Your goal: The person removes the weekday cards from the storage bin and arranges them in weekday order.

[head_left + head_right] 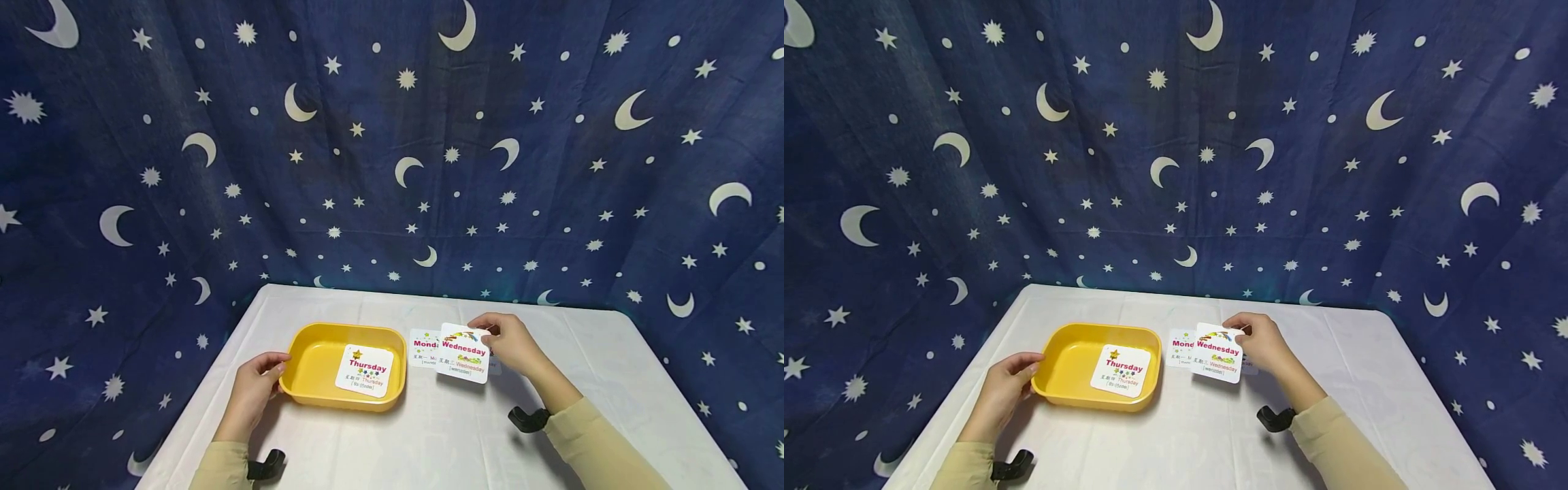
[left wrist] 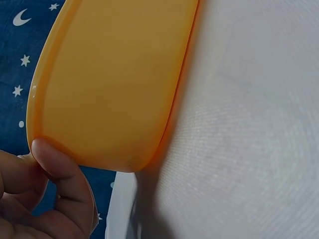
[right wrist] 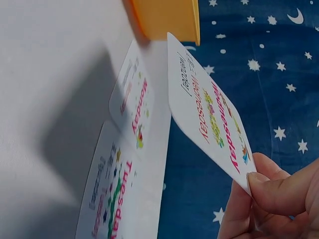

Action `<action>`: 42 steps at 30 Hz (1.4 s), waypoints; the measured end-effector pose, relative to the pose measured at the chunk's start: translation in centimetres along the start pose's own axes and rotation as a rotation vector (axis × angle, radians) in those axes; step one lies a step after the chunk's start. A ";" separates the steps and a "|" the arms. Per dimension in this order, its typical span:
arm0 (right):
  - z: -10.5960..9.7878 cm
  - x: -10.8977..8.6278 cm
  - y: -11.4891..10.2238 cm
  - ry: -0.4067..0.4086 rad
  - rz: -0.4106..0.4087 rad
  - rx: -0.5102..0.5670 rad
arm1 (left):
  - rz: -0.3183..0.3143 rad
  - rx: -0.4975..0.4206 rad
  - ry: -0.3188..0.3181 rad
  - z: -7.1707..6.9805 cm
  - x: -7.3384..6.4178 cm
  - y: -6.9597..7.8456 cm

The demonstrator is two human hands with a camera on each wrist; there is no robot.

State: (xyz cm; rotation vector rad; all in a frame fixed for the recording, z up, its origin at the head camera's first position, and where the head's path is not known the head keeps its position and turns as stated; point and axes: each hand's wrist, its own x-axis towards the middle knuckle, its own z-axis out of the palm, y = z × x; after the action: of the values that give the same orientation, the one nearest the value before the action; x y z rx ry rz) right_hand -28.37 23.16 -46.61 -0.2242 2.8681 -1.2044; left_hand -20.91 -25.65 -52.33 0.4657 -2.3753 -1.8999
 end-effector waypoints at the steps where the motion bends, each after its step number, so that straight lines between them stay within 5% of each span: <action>1: -0.2 0.0 0.2 0.003 -0.002 -0.004 | -0.001 0.000 0.000 0.0 0.0 0.0; 22: -3.6 -0.4 5.0 0.000 0.048 -0.038 | -0.007 0.002 0.006 0.2 -0.1 0.2; 42: -5.3 1.4 9.8 -0.028 0.151 0.025 | -0.022 -0.009 0.005 0.1 0.0 -0.1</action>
State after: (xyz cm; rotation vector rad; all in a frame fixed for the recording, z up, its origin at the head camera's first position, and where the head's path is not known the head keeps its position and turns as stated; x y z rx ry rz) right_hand -31.33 33.46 -49.81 -0.0225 2.7856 -1.1986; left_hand -20.91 -25.53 -52.44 0.4983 -2.3671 -1.9155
